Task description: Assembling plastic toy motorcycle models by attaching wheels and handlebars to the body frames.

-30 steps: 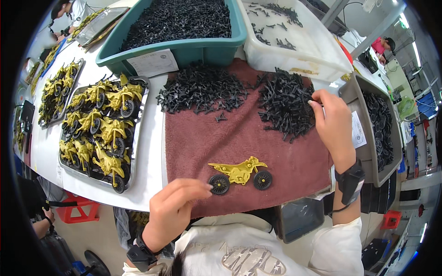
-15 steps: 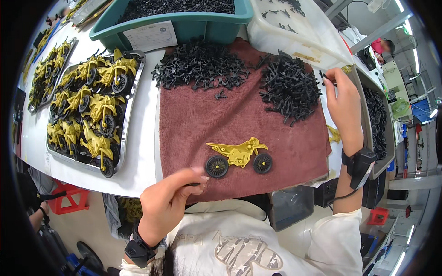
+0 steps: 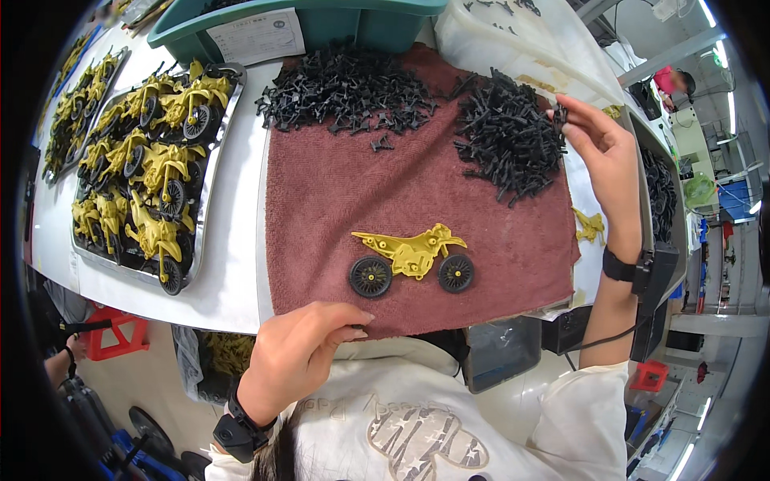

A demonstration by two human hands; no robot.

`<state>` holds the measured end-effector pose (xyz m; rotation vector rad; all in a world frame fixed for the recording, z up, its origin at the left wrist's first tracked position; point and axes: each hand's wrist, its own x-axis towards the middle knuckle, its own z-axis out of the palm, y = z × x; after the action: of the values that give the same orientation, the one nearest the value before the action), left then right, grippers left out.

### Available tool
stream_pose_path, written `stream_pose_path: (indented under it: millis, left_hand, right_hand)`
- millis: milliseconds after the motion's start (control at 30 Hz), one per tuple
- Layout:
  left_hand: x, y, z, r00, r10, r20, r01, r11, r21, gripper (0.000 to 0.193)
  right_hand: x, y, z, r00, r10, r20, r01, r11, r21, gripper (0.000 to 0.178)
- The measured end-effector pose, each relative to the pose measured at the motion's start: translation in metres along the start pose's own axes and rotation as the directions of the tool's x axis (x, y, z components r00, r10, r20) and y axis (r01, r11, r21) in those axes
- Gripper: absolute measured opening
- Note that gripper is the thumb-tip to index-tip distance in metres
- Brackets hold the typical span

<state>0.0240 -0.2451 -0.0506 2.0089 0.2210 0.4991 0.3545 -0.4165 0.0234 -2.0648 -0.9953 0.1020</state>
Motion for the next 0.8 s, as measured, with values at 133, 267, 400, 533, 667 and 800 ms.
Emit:
stream_pose_path:
  millis: [133, 267, 400, 533, 667, 800]
  left_hand:
    - [0.003, 0.0, 0.001, 0.999, 0.052, 0.018, -0.051, 0.999, -0.008, 0.021]
    - [0.006, 0.0, 0.004, 0.992, 0.12, 0.026, -0.121, 0.993, 0.019, 0.021]
    - [0.005, -0.002, 0.003, 0.984, 0.152, 0.094, -0.153, 0.988, 0.008, 0.021]
    - [0.003, 0.0, 0.001, 0.97, 0.213, 0.121, -0.216, 0.976, 0.014, 0.022]
    - [0.006, 0.0, 0.001, 0.965, 0.239, 0.108, -0.239, 0.971, -0.009, 0.022]
    - [0.007, 0.0, -0.001, 0.961, 0.247, 0.124, -0.248, 0.969, -0.006, 0.022]
  right_hand:
    - [0.001, -0.003, 0.0, 0.997, 0.02, 0.073, -0.027, 0.995, 0.098, 0.04]
    - [0.004, 0.006, -0.008, 0.991, 0.061, 0.12, -0.074, 0.992, 0.101, 0.04]
    - [0.006, 0.009, -0.005, 0.999, -0.009, 0.047, 0.012, 0.998, -0.066, 0.021]
    - [0.011, 0.011, -0.003, 0.975, -0.22, 0.018, 0.215, 0.933, -0.288, 0.007]
    - [0.009, -0.001, 0.004, 0.995, 0.074, -0.061, -0.076, 0.997, -0.034, 0.019]
    - [0.012, -0.001, 0.005, 0.993, 0.119, 0.016, -0.119, 0.993, 0.022, 0.021]
